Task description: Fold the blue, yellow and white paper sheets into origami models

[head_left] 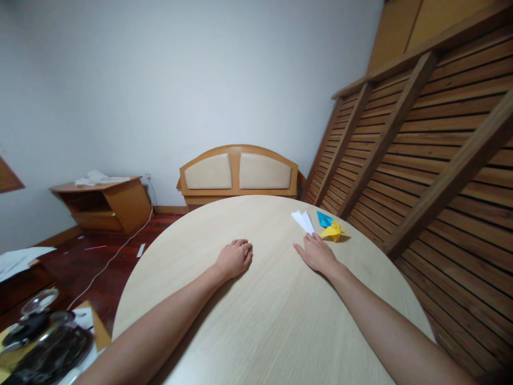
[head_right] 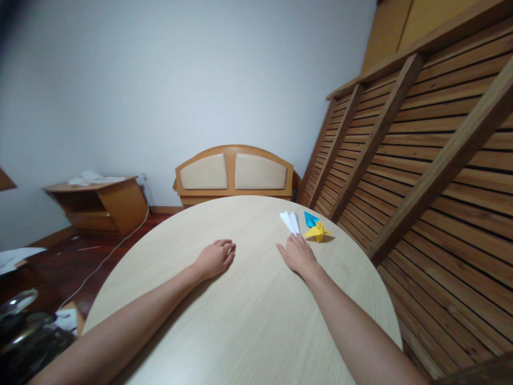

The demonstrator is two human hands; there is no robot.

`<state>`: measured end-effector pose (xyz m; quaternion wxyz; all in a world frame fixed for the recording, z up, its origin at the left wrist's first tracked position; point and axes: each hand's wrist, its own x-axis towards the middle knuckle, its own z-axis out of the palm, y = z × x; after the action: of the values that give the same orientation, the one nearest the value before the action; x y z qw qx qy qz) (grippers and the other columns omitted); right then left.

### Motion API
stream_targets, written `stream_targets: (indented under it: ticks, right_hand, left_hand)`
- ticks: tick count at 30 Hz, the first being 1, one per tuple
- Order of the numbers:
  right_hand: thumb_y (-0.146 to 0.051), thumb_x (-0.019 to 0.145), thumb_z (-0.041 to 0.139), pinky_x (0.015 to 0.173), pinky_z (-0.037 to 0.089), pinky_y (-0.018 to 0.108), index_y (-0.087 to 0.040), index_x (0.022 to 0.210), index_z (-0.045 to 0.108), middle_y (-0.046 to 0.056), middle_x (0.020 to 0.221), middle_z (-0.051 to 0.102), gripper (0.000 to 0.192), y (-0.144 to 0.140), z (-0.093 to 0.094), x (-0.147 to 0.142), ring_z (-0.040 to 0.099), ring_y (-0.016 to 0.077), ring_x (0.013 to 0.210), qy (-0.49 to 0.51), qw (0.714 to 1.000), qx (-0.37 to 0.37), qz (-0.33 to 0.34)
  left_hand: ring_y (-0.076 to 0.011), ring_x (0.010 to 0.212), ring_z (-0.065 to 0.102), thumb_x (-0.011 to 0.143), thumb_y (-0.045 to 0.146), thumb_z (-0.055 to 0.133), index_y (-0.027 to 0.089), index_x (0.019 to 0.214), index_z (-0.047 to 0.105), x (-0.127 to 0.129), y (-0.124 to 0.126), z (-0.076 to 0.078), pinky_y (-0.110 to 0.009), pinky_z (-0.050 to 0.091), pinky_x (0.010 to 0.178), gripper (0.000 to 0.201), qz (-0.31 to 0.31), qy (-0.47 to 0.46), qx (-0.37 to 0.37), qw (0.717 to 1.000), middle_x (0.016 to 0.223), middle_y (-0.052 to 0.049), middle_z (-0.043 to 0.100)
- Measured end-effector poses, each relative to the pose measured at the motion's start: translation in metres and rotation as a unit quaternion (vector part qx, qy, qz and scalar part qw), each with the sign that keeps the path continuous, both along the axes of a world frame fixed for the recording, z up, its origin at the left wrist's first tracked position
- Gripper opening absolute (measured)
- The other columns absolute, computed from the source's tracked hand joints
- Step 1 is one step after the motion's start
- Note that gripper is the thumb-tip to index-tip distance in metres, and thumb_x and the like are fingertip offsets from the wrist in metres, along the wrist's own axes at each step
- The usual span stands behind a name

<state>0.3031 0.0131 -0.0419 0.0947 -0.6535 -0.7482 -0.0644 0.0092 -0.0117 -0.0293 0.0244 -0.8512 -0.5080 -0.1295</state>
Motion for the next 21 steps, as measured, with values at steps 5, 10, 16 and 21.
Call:
stream_targets:
  ticks: [5,10,16,21]
  right_hand:
    - [-0.045,0.098,0.041,0.118,0.022,0.045,-0.004,0.135,0.055,0.019,0.148,0.047,0.058,-0.002,0.001,-0.006,0.029,0.0355,0.144,0.013,0.998,0.011,0.066]
    - [-0.054,0.098,0.035,0.120,0.018,0.045,-0.013,0.148,0.044,0.011,0.158,0.034,0.065,-0.017,0.005,-0.027,0.019,0.0296,0.149,0.070,0.980,-0.052,0.176]
    - [-0.062,0.097,0.031,0.121,0.014,0.046,-0.021,0.153,0.033,0.007,0.162,0.024,0.069,-0.029,0.006,-0.041,0.017,0.0274,0.150,0.096,0.958,-0.131,0.236]
    - [-0.063,0.097,0.032,0.121,0.014,0.044,-0.022,0.153,0.034,0.007,0.162,0.025,0.069,-0.028,0.006,-0.038,0.019,0.0271,0.149,0.100,0.957,-0.127,0.239]
  left_hand:
    - [-0.0272,0.122,0.055,0.099,0.042,0.038,0.020,0.114,0.065,0.005,-0.004,0.000,-0.041,0.045,0.104,0.038,0.004,-0.016,0.001,1.000,0.131,-0.011,0.061]
    - [-0.0286,0.133,0.046,0.099,0.049,0.038,0.018,0.125,0.061,0.011,-0.008,-0.006,-0.043,0.035,0.114,0.047,-0.055,-0.029,-0.003,0.998,0.140,-0.013,0.055]
    - [-0.0323,0.143,0.033,0.097,0.052,0.040,0.019,0.144,0.046,0.007,-0.005,-0.010,-0.050,0.029,0.117,0.057,-0.122,-0.025,-0.054,0.991,0.153,-0.014,0.040]
    - [-0.0332,0.146,0.029,0.097,0.053,0.040,0.021,0.147,0.042,0.005,-0.005,-0.009,-0.053,0.027,0.117,0.059,-0.124,-0.023,-0.077,0.989,0.156,-0.013,0.035]
